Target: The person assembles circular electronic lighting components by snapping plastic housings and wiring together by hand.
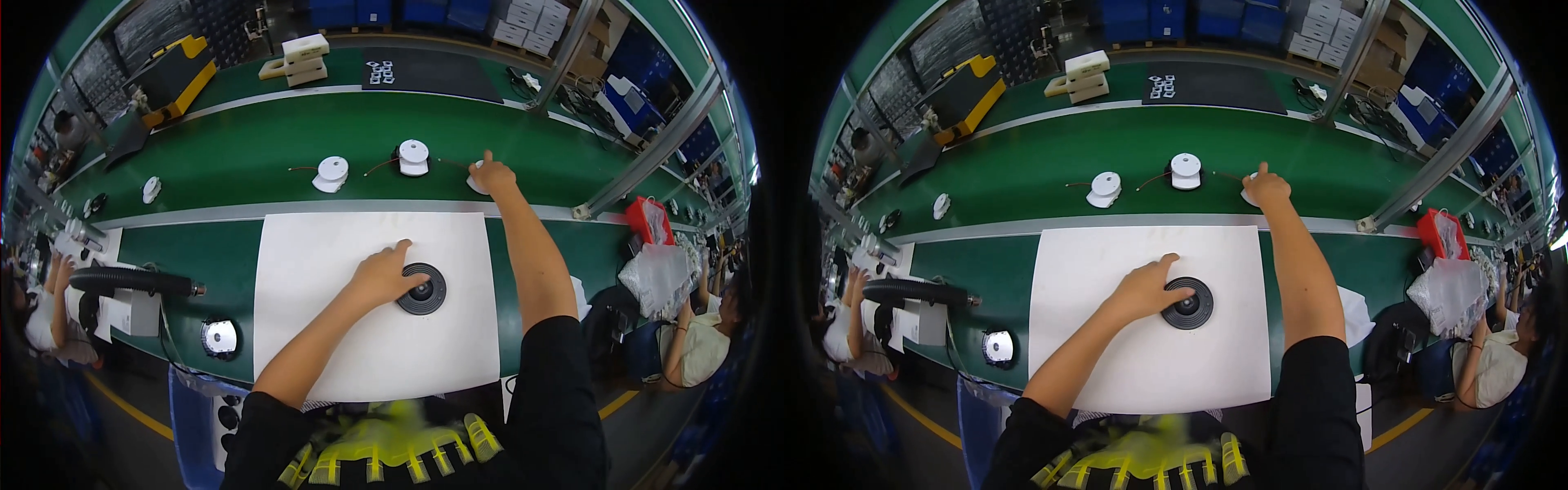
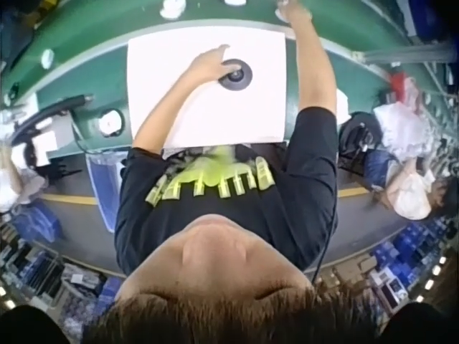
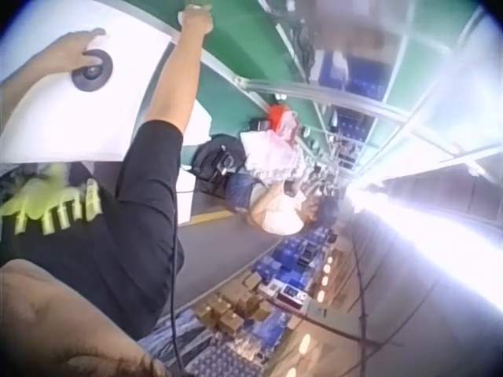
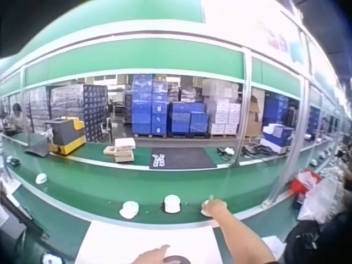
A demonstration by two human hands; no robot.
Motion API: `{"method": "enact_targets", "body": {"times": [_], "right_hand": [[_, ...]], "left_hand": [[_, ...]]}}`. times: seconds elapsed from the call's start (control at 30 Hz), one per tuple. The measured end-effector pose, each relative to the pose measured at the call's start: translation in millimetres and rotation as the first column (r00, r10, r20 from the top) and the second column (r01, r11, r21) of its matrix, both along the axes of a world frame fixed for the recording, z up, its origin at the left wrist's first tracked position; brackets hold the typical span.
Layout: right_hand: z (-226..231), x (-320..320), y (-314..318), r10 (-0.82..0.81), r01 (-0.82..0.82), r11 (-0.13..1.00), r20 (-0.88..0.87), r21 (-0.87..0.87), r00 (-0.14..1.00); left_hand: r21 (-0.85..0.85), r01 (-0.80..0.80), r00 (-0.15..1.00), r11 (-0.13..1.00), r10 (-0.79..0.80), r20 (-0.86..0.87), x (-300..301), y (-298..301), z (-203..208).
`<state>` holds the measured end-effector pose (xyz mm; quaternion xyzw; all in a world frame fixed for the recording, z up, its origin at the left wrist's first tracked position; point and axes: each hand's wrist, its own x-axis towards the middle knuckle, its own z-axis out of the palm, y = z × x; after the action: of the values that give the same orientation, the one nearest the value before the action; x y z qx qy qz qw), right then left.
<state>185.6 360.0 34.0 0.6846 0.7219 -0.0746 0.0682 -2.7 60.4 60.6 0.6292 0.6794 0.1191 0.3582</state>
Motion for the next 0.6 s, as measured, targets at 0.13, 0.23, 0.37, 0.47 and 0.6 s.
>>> {"method": "enact_targets", "body": {"times": [0.13,0.23,0.37,0.47,0.6], "right_hand": [[-0.2,32.7,-17.0,0.023,0.019,0.987,-0.262,0.158,0.965],[28.2,38.3,-70.3,0.071,-0.070,0.996,-0.930,0.049,0.361],[48.4,20.2,-175.1,-0.169,-0.317,0.948,-0.856,-0.006,-0.489],[48.7,-0.8,-233.5,-0.158,-0.339,0.937,-0.758,0.088,-0.633],[40.6,-19.5,-293.8,-0.115,-0.421,0.886,-0.784,0.197,-0.610]], "left_hand": [[0.305,0.172,0.958,0.937,-0.088,-0.272,34.7,-26.5,0.3],[0.385,0.391,0.859,0.836,-0.181,-0.479,45.0,-33.7,-29.4],[0.465,0.178,0.956,0.867,-0.040,-0.291,39.0,-43.4,-31.1],[0.456,-0.323,0.797,0.829,-0.021,0.604,6.7,-70.9,-24.4],[-0.330,-0.370,-0.727,0.868,-0.049,0.685,-79.1,-137.3,-10.3]]}}
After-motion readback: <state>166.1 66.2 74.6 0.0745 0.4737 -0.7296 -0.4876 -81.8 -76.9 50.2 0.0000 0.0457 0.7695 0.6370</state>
